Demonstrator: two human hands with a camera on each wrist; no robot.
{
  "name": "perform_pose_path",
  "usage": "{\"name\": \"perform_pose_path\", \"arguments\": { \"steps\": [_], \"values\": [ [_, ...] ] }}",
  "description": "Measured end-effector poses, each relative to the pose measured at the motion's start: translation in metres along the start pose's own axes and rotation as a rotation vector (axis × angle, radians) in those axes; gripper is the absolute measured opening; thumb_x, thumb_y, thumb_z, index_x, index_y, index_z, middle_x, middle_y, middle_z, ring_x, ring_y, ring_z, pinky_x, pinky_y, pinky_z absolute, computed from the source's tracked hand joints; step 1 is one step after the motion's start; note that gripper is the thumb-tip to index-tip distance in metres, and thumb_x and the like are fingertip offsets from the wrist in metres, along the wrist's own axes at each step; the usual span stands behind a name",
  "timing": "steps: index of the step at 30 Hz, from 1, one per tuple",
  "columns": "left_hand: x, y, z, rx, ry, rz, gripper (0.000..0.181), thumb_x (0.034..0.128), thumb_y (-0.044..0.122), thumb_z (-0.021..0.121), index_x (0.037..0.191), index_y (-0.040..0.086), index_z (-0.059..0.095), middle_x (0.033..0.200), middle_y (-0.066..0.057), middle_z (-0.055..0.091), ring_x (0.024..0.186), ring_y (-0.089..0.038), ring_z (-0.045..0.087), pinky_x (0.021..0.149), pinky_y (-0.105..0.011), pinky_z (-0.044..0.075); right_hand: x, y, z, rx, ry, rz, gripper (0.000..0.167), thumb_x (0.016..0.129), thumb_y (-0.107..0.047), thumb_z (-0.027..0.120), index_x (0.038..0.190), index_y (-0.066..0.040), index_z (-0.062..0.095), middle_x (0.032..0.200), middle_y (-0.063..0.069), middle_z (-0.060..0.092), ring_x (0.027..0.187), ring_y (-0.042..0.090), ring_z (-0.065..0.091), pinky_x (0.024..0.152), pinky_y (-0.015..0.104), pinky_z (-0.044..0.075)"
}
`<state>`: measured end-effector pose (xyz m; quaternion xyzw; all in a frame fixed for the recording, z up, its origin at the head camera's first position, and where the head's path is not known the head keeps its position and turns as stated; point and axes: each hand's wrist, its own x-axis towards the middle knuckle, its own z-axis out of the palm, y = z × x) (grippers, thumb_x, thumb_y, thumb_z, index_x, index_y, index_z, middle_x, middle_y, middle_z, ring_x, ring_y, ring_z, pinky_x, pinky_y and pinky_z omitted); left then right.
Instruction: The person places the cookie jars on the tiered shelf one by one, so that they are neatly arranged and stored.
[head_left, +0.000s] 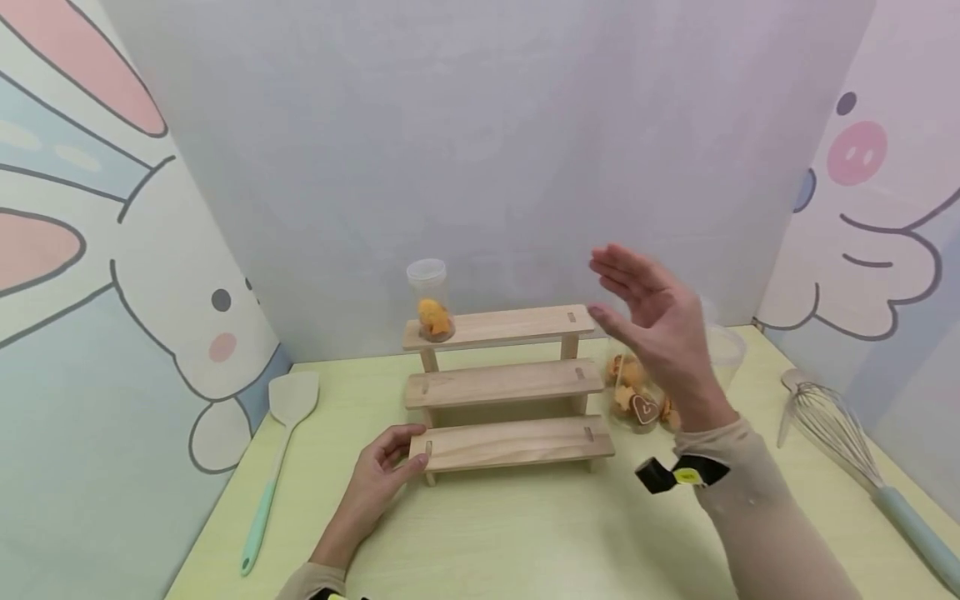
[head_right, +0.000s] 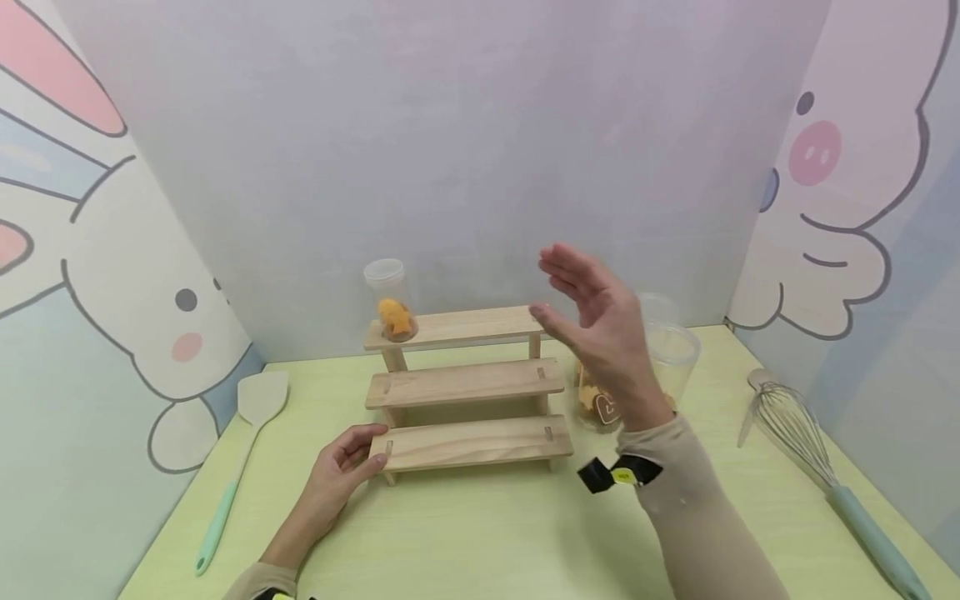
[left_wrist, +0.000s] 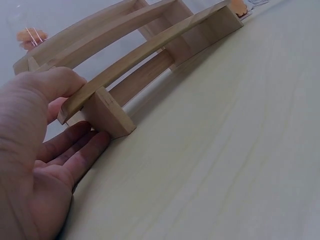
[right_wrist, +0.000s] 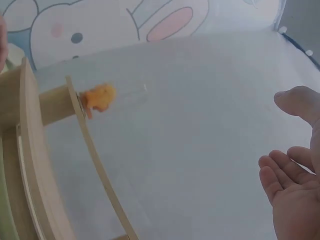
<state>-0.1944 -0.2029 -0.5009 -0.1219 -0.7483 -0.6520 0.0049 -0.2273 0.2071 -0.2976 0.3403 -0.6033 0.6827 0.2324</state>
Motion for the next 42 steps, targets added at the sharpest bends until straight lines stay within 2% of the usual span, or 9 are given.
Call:
{"name": "perform_pose_path", "arguments": {
  "steps": [4,9,13,17,24,30,35,42],
  "values": [
    [0.000,0.000,0.001,0.006,0.003,-0.001,0.044,0.1038,0.008,0.080,0.145,0.003,0.066,0.149,-0.018,0.065,0.128,-0.027,0.065,0.103,-0.022,0.056,-0.014,-0.014,-0.030,-0.007,0.033,-0.038,0.070,0.089,0.033,0.064,0.155,0.014,0.051,0.156,0.028,0.060,0.143,0.030,0.062,0.123,0.033,0.046],
    [0.000,0.001,0.000,0.016,0.028,-0.002,0.043,0.1014,0.007,0.082,0.142,0.004,0.071,0.147,-0.016,0.069,0.125,-0.026,0.069,0.102,-0.022,0.056,-0.033,-0.021,-0.065,-0.034,0.142,-0.087,0.065,0.088,0.037,0.063,0.150,0.022,0.052,0.150,0.032,0.063,0.139,0.033,0.065,0.119,0.033,0.050],
    [0.000,0.000,-0.001,0.011,0.027,0.004,0.043,0.1012,0.005,0.082,0.143,0.002,0.070,0.148,-0.017,0.068,0.124,-0.022,0.069,0.102,-0.022,0.057,-0.048,-0.023,-0.090,-0.010,0.219,-0.102,0.065,0.084,0.041,0.061,0.147,0.026,0.051,0.146,0.034,0.065,0.136,0.034,0.067,0.117,0.032,0.052],
    [0.000,-0.001,0.000,0.014,0.026,0.004,0.043,0.1016,0.006,0.082,0.143,0.002,0.069,0.148,-0.018,0.067,0.124,-0.019,0.067,0.102,-0.021,0.056,-0.062,-0.024,-0.112,-0.015,0.285,-0.066,0.070,0.081,0.044,0.059,0.148,0.026,0.050,0.145,0.031,0.067,0.135,0.033,0.068,0.116,0.031,0.052],
    [-0.001,-0.002,0.001,0.020,0.023,-0.003,0.043,0.1028,0.007,0.081,0.143,0.003,0.069,0.148,-0.017,0.067,0.126,-0.021,0.066,0.104,-0.021,0.055,-0.092,-0.014,-0.144,-0.054,0.345,0.040,0.073,0.082,0.044,0.060,0.150,0.021,0.051,0.142,0.020,0.069,0.132,0.026,0.068,0.113,0.025,0.052],
    [0.000,-0.001,0.002,0.014,0.016,-0.002,0.043,0.1031,0.008,0.080,0.145,0.003,0.068,0.148,-0.018,0.066,0.128,-0.027,0.065,0.104,-0.021,0.055,-0.117,0.007,-0.160,-0.075,0.352,0.112,0.071,0.084,0.042,0.062,0.151,0.020,0.051,0.138,0.014,0.071,0.129,0.018,0.070,0.110,0.021,0.052],
    [-0.001,-0.002,0.001,0.012,0.015,-0.005,0.044,0.1034,0.007,0.080,0.145,0.003,0.068,0.149,-0.018,0.066,0.128,-0.025,0.066,0.103,-0.021,0.056,-0.133,0.025,-0.169,-0.068,0.343,0.167,0.068,0.086,0.040,0.064,0.149,0.015,0.056,0.135,0.010,0.073,0.124,0.013,0.073,0.106,0.019,0.054],
    [0.000,-0.002,0.001,0.011,0.017,0.000,0.044,0.1030,0.008,0.081,0.145,0.003,0.068,0.148,-0.017,0.066,0.127,-0.023,0.066,0.102,-0.022,0.056,-0.153,0.050,-0.177,-0.232,0.245,0.279,0.070,0.092,0.027,0.073,0.154,0.000,0.059,0.140,-0.003,0.070,0.130,0.005,0.066,0.107,0.010,0.048]
  ]
}}
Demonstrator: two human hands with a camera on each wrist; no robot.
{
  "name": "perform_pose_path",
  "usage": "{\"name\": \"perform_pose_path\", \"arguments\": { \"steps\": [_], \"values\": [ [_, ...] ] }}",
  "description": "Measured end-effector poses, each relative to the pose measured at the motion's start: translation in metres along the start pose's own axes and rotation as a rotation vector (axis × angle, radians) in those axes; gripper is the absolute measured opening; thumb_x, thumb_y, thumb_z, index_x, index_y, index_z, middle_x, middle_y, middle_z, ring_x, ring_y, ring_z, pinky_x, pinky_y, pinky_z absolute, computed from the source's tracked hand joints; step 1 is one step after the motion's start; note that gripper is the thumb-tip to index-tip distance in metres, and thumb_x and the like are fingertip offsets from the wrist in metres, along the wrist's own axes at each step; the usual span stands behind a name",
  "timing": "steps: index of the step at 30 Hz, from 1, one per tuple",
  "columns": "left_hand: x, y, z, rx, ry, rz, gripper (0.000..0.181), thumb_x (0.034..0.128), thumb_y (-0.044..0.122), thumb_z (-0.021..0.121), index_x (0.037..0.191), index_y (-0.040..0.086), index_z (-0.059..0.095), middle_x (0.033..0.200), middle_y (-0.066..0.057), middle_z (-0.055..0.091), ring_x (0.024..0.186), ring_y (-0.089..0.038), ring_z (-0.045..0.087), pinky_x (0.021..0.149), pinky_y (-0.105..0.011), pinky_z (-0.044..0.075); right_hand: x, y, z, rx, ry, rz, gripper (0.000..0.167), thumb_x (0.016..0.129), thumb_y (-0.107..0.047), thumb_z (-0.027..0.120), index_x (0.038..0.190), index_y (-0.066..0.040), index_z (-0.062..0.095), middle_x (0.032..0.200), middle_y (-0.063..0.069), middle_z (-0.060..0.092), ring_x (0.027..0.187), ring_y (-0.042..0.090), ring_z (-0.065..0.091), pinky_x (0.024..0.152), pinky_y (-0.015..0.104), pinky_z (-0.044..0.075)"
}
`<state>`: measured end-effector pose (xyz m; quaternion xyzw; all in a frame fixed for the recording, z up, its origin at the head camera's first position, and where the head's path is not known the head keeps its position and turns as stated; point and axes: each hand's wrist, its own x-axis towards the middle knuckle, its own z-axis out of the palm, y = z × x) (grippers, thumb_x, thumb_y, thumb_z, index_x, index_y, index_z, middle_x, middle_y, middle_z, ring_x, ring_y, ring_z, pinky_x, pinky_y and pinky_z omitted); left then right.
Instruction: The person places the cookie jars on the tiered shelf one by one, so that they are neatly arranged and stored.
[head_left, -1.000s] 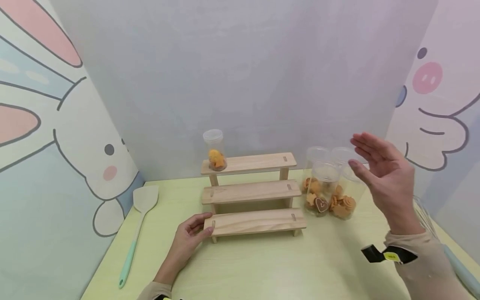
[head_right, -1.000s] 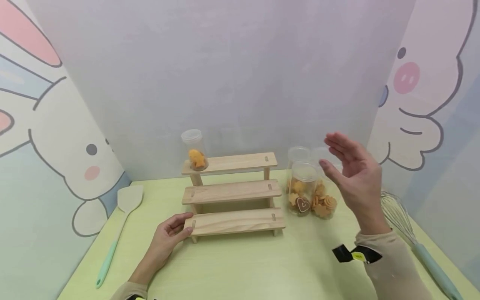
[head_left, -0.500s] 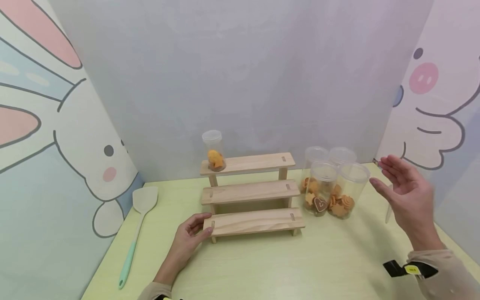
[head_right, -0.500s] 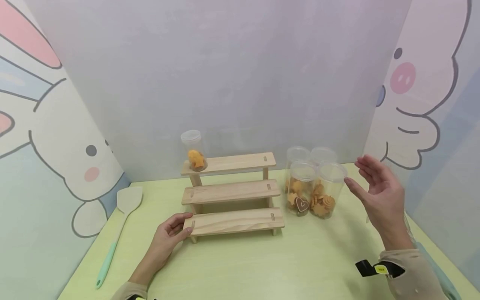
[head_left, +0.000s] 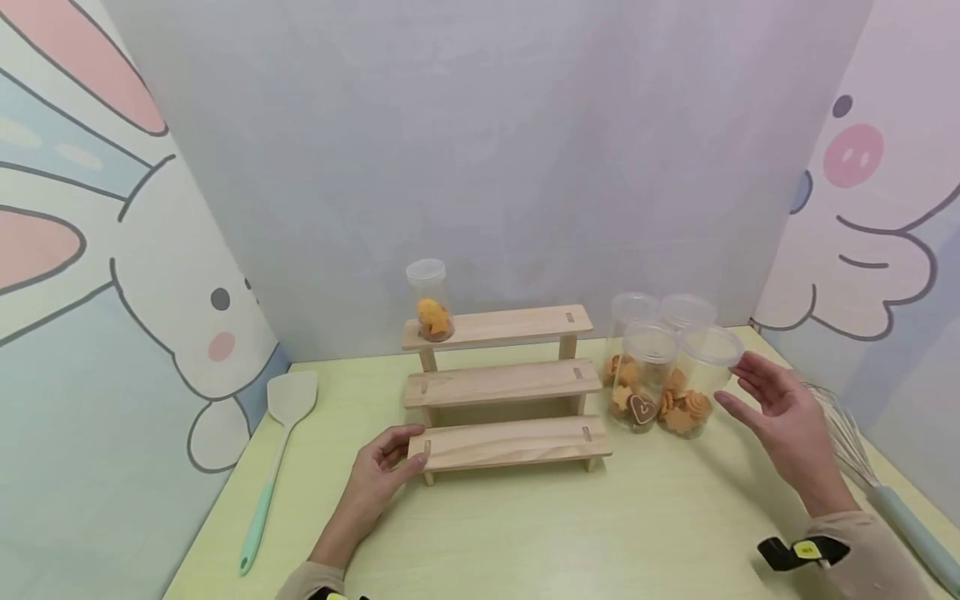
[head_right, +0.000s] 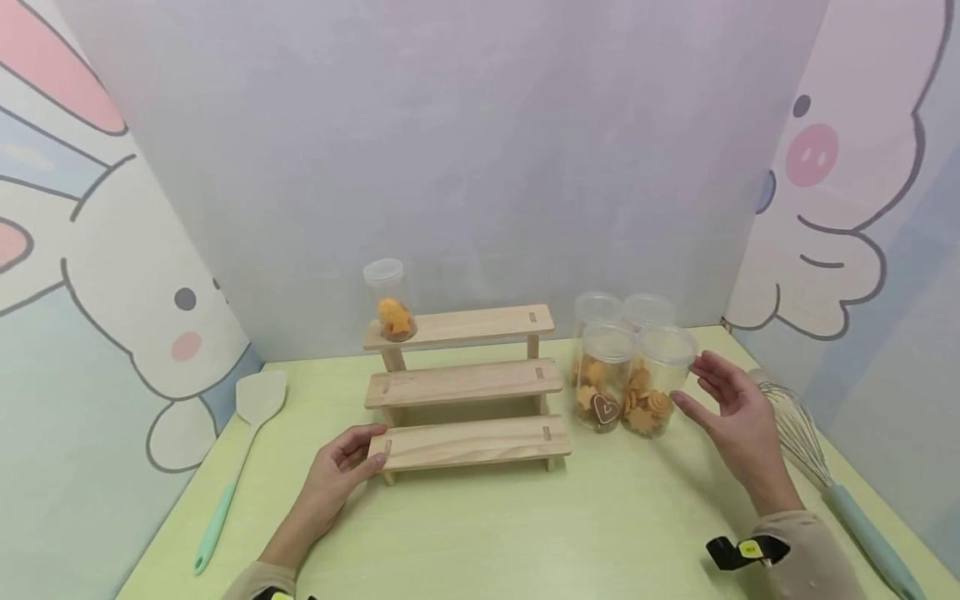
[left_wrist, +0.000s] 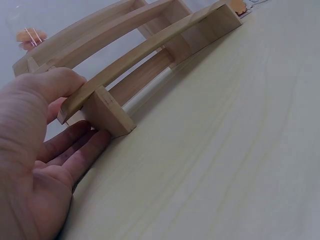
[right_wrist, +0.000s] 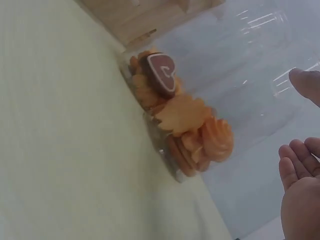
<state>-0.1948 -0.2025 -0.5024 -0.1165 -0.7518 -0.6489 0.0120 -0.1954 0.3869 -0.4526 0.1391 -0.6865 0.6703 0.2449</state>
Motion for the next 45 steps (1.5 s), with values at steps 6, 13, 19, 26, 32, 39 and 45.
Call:
{"name": "perform_pose_path", "arguments": {
  "steps": [6,13,19,26,32,39,45],
  "values": [
    [0.002,0.003,0.002,0.003,-0.003,-0.013,0.044,0.1026,0.008,0.081,0.145,0.004,0.068,0.147,-0.017,0.066,0.126,-0.022,0.066,0.101,-0.022,0.057,-0.007,0.020,0.000,-0.110,-0.045,0.047,0.062,0.093,0.021,0.077,0.150,0.003,0.058,0.136,-0.007,0.070,0.129,0.001,0.065,0.107,0.009,0.048],
    [0.002,0.001,0.001,-0.001,-0.004,-0.014,0.044,0.1029,0.009,0.081,0.145,0.004,0.068,0.147,-0.017,0.066,0.126,-0.023,0.065,0.101,-0.022,0.057,-0.013,0.033,0.003,-0.095,-0.115,0.111,0.068,0.094,0.020,0.077,0.156,0.003,0.053,0.137,-0.011,0.071,0.124,-0.002,0.069,0.099,0.012,0.054],
    [0.001,0.002,0.001,0.004,-0.003,-0.011,0.044,0.1033,0.009,0.081,0.145,0.004,0.068,0.148,-0.016,0.066,0.127,-0.023,0.065,0.103,-0.021,0.056,-0.013,0.039,0.008,-0.179,-0.101,0.115,0.068,0.093,0.015,0.082,0.155,0.009,0.053,0.139,-0.008,0.071,0.126,-0.004,0.065,0.103,0.009,0.050],
    [0.001,0.002,0.000,0.000,-0.002,-0.015,0.045,0.1032,0.008,0.081,0.146,0.004,0.067,0.149,-0.016,0.065,0.127,-0.021,0.065,0.103,-0.021,0.056,-0.013,0.041,0.015,-0.242,-0.091,0.107,0.067,0.092,0.014,0.083,0.152,0.013,0.052,0.140,-0.004,0.071,0.128,0.000,0.063,0.105,0.009,0.049],
    [0.000,0.001,-0.001,-0.001,-0.001,-0.010,0.045,0.1033,0.008,0.081,0.146,0.004,0.067,0.148,-0.017,0.065,0.126,-0.021,0.066,0.102,-0.021,0.057,-0.013,0.041,0.017,-0.344,-0.098,0.081,0.065,0.093,0.007,0.086,0.150,0.011,0.055,0.142,0.001,0.068,0.129,-0.001,0.062,0.105,0.009,0.048],
    [0.001,-0.001,-0.001,-0.002,0.002,-0.008,0.044,0.1030,0.008,0.081,0.145,0.004,0.068,0.148,-0.016,0.066,0.127,-0.022,0.066,0.102,-0.021,0.057,-0.011,0.037,0.015,-0.297,-0.057,0.065,0.063,0.090,0.013,0.086,0.146,0.011,0.057,0.140,-0.005,0.069,0.126,-0.001,0.064,0.104,0.008,0.048],
    [0.000,0.000,0.001,0.001,0.008,-0.021,0.044,0.1025,0.009,0.082,0.145,0.005,0.068,0.148,-0.016,0.066,0.128,-0.024,0.065,0.102,-0.021,0.056,-0.006,0.025,0.011,-0.234,-0.025,0.041,0.060,0.088,0.020,0.083,0.142,0.015,0.057,0.135,-0.006,0.070,0.122,0.002,0.065,0.104,0.008,0.048]
  ]
}}
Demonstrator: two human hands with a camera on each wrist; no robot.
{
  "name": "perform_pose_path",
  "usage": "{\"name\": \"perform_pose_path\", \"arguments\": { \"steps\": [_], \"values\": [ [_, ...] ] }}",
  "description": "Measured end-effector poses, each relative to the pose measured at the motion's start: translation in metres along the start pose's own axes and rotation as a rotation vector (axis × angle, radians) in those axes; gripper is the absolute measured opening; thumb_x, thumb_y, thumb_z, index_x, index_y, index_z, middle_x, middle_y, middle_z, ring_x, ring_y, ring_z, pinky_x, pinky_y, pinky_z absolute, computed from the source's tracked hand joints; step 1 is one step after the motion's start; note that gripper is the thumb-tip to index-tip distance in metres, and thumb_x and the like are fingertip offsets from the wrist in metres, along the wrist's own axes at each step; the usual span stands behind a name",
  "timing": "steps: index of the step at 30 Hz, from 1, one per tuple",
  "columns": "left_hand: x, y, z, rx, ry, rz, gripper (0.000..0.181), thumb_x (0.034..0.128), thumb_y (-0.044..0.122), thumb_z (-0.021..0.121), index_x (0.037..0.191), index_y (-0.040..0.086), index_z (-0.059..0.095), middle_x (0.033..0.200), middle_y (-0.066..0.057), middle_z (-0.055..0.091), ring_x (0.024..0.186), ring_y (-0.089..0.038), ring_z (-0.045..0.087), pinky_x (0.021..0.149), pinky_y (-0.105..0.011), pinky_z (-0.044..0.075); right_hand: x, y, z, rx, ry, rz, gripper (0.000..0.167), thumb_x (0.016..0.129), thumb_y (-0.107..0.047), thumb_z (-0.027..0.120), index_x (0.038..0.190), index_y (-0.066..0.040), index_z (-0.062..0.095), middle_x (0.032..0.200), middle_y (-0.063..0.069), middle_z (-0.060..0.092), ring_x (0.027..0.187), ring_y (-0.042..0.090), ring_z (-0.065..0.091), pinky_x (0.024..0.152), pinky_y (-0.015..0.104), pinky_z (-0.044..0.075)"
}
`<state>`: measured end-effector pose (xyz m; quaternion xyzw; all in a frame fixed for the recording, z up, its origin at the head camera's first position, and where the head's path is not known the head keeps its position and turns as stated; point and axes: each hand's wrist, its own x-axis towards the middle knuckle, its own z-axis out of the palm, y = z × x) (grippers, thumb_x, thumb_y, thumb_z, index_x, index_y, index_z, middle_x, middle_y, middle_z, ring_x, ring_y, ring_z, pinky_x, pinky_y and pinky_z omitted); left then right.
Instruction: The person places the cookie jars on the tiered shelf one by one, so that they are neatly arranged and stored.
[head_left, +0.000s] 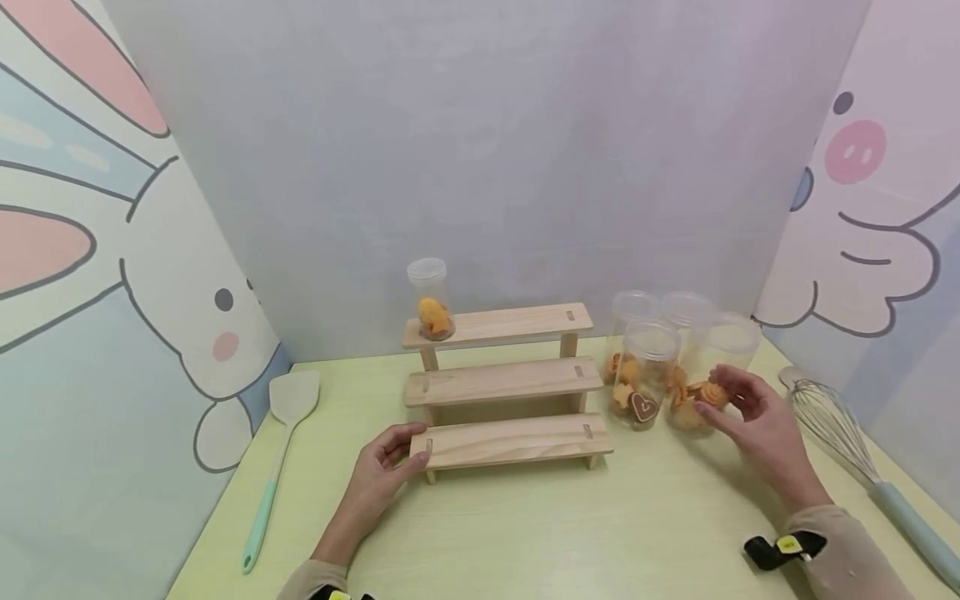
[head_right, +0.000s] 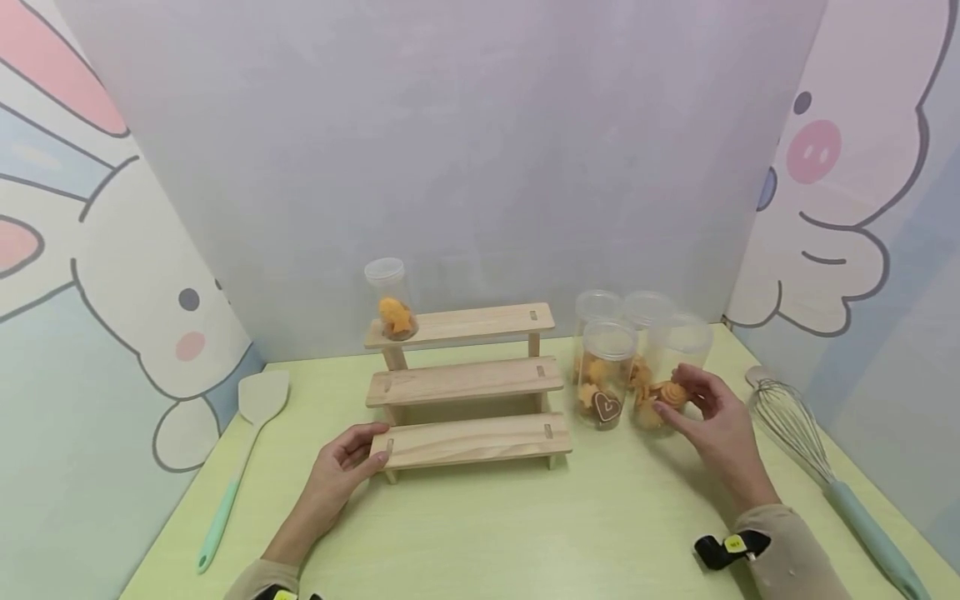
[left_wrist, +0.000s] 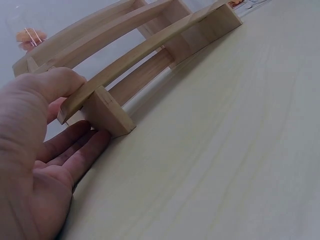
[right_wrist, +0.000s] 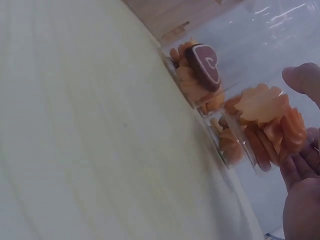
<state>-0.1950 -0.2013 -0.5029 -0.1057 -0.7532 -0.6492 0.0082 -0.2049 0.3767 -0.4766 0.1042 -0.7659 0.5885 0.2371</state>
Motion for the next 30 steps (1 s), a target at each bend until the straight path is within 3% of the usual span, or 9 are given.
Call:
{"name": "perform_pose_path", "arguments": {
  "steps": [4,8,16,23,26,30],
  "values": [
    [0.000,0.000,0.000,0.003,-0.001,0.006,0.044,0.1029,0.009,0.081,0.145,0.005,0.068,0.148,-0.016,0.066,0.127,-0.023,0.066,0.103,-0.021,0.056,0.003,-0.010,-0.005,-0.062,0.029,-0.001,0.061,0.089,0.018,0.084,0.144,0.013,0.058,0.134,-0.004,0.069,0.119,0.002,0.064,0.102,0.006,0.048],
    [0.000,0.000,-0.001,-0.001,-0.003,0.011,0.044,0.1029,0.009,0.081,0.145,0.005,0.068,0.148,-0.016,0.066,0.127,-0.022,0.066,0.103,-0.021,0.056,0.007,-0.023,-0.010,-0.041,0.050,-0.026,0.060,0.088,0.020,0.083,0.143,0.012,0.059,0.133,-0.002,0.070,0.116,0.004,0.065,0.099,0.006,0.049],
    [-0.001,-0.001,-0.001,-0.010,-0.005,0.009,0.045,0.1024,0.008,0.082,0.145,0.004,0.068,0.148,-0.016,0.066,0.128,-0.025,0.065,0.103,-0.021,0.056,0.020,-0.059,-0.021,0.058,0.080,-0.128,0.059,0.085,0.029,0.078,0.140,0.014,0.062,0.128,0.002,0.073,0.107,0.010,0.066,0.092,0.008,0.053],
    [0.000,-0.001,0.000,-0.011,0.004,0.006,0.044,0.1019,0.008,0.082,0.144,0.004,0.068,0.147,-0.016,0.066,0.128,-0.026,0.065,0.103,-0.021,0.056,0.038,-0.099,-0.021,0.119,0.071,-0.168,0.061,0.084,0.030,0.077,0.141,0.015,0.062,0.129,0.009,0.073,0.104,0.013,0.064,0.090,0.010,0.053],
    [0.001,-0.001,0.000,-0.012,0.008,-0.002,0.045,0.1013,0.008,0.083,0.144,0.004,0.069,0.148,-0.015,0.066,0.128,-0.025,0.065,0.103,-0.021,0.056,0.046,-0.109,-0.017,0.052,0.074,-0.170,0.061,0.085,0.026,0.080,0.142,0.012,0.064,0.130,0.007,0.073,0.106,0.012,0.065,0.091,0.010,0.053],
    [0.001,-0.001,0.000,-0.005,0.008,-0.001,0.045,0.1016,0.008,0.083,0.144,0.004,0.069,0.147,-0.016,0.066,0.127,-0.024,0.066,0.103,-0.021,0.056,0.054,-0.120,-0.009,0.040,0.067,-0.164,0.062,0.087,0.023,0.081,0.145,0.007,0.064,0.132,0.006,0.072,0.112,0.013,0.065,0.095,0.009,0.053]
  ]
}}
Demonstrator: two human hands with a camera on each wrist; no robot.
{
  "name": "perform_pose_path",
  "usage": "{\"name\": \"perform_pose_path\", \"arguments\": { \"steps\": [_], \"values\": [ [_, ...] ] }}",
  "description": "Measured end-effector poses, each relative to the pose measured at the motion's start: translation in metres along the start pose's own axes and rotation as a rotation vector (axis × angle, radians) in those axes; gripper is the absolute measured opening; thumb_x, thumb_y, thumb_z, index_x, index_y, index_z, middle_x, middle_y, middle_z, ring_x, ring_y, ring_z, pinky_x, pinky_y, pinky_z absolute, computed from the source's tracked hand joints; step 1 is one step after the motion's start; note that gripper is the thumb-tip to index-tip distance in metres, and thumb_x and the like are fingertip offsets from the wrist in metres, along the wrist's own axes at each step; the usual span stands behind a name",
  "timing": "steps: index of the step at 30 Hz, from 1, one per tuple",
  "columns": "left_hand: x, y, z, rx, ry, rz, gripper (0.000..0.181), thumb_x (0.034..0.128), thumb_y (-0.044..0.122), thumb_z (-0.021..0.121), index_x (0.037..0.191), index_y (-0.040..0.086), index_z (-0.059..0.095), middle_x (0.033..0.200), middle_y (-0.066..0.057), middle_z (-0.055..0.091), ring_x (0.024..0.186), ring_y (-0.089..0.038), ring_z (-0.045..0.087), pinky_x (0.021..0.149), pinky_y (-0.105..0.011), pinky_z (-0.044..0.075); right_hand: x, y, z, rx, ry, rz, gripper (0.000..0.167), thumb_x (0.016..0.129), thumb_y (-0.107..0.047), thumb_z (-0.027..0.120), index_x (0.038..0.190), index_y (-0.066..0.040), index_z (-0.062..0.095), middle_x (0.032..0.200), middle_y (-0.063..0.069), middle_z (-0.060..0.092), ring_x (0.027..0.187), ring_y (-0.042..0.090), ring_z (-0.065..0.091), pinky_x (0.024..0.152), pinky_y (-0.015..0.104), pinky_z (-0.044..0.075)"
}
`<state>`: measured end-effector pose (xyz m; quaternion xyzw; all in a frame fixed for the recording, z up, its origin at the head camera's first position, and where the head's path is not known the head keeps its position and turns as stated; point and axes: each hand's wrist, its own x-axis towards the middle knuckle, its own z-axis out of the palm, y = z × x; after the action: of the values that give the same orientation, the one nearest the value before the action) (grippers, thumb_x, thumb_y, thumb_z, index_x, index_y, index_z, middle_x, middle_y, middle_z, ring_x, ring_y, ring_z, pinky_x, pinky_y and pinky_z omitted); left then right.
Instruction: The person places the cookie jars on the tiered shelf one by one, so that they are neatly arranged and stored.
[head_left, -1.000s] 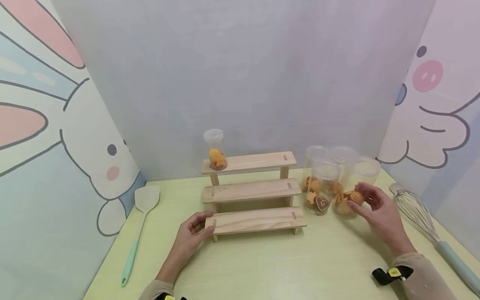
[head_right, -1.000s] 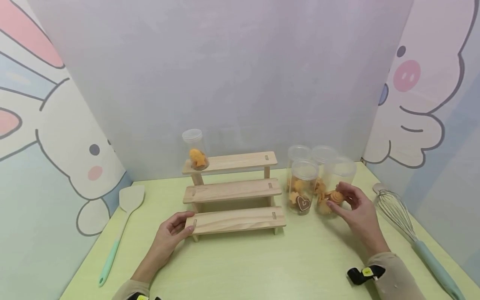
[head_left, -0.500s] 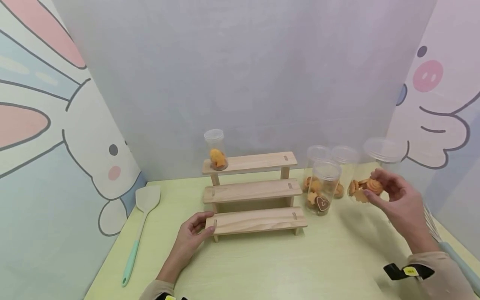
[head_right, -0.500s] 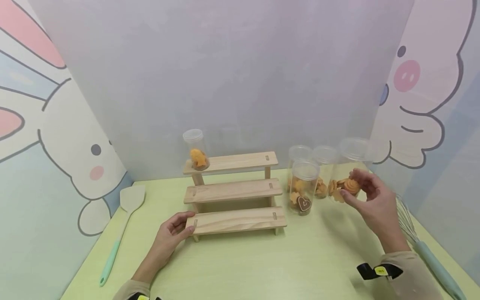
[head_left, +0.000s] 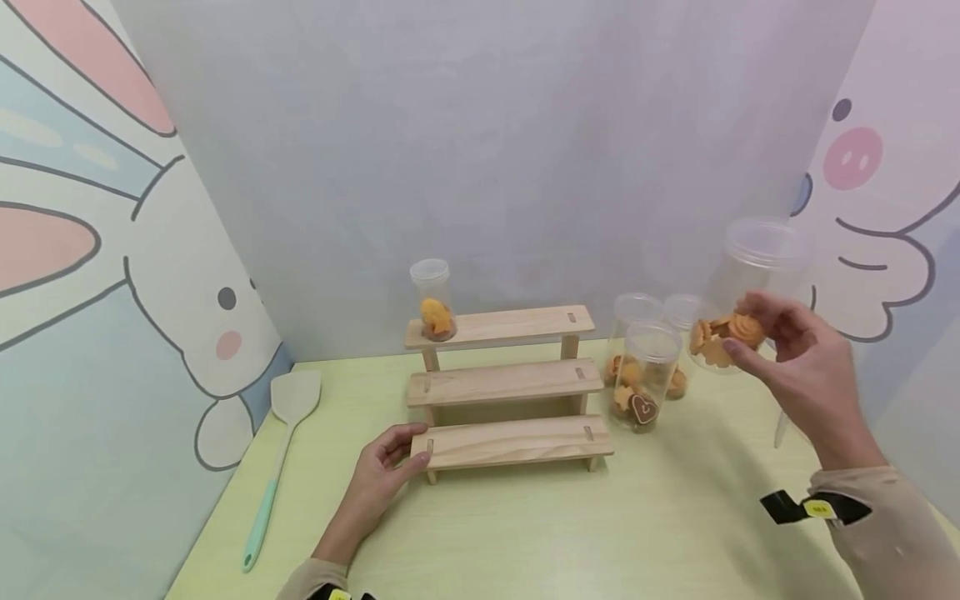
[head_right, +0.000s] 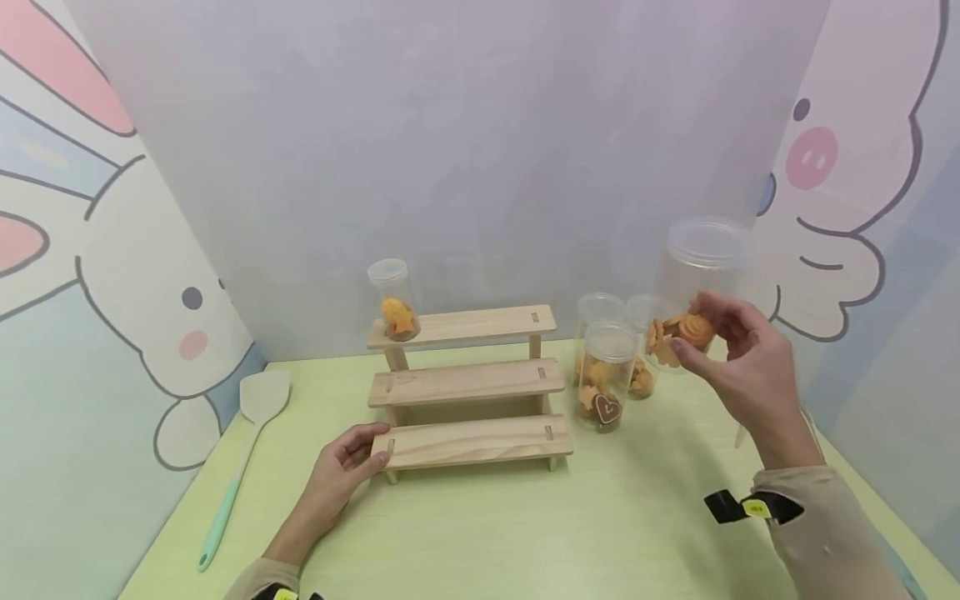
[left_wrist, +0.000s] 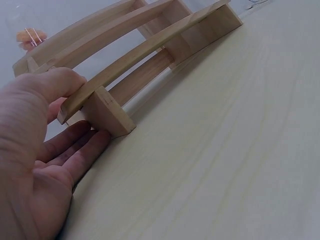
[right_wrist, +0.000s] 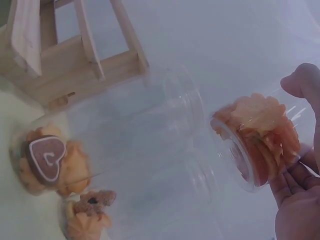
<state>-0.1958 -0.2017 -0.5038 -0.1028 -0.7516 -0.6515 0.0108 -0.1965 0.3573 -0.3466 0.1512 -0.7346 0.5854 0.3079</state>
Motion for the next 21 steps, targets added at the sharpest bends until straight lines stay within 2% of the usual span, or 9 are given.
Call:
{"name": "perform_pose_path", "arguments": {
  "steps": [7,16,21],
  "values": [
    [0.000,0.000,0.000,-0.005,-0.009,0.006,0.044,0.1024,0.008,0.082,0.144,0.004,0.068,0.147,-0.017,0.066,0.126,-0.021,0.066,0.102,-0.021,0.056,0.021,-0.012,0.030,0.141,-0.034,-0.025,0.060,0.087,0.023,0.081,0.144,0.011,0.064,0.133,0.012,0.071,0.112,0.018,0.066,0.098,0.013,0.054],
    [0.000,-0.001,0.002,-0.003,-0.009,0.004,0.044,0.1023,0.009,0.082,0.144,0.005,0.069,0.146,-0.016,0.067,0.127,-0.026,0.066,0.103,-0.021,0.056,0.040,-0.014,0.082,0.015,-0.115,-0.045,0.058,0.093,0.010,0.083,0.147,0.000,0.065,0.135,0.010,0.070,0.111,0.017,0.064,0.096,0.015,0.053],
    [0.000,-0.001,0.002,0.000,-0.008,0.006,0.044,0.1022,0.010,0.083,0.144,0.006,0.069,0.146,-0.016,0.067,0.128,-0.028,0.066,0.104,-0.022,0.055,0.045,-0.012,0.111,0.025,-0.154,-0.031,0.056,0.096,0.004,0.084,0.148,-0.002,0.065,0.138,0.015,0.068,0.116,0.018,0.066,0.101,0.017,0.053]
  ]
}}
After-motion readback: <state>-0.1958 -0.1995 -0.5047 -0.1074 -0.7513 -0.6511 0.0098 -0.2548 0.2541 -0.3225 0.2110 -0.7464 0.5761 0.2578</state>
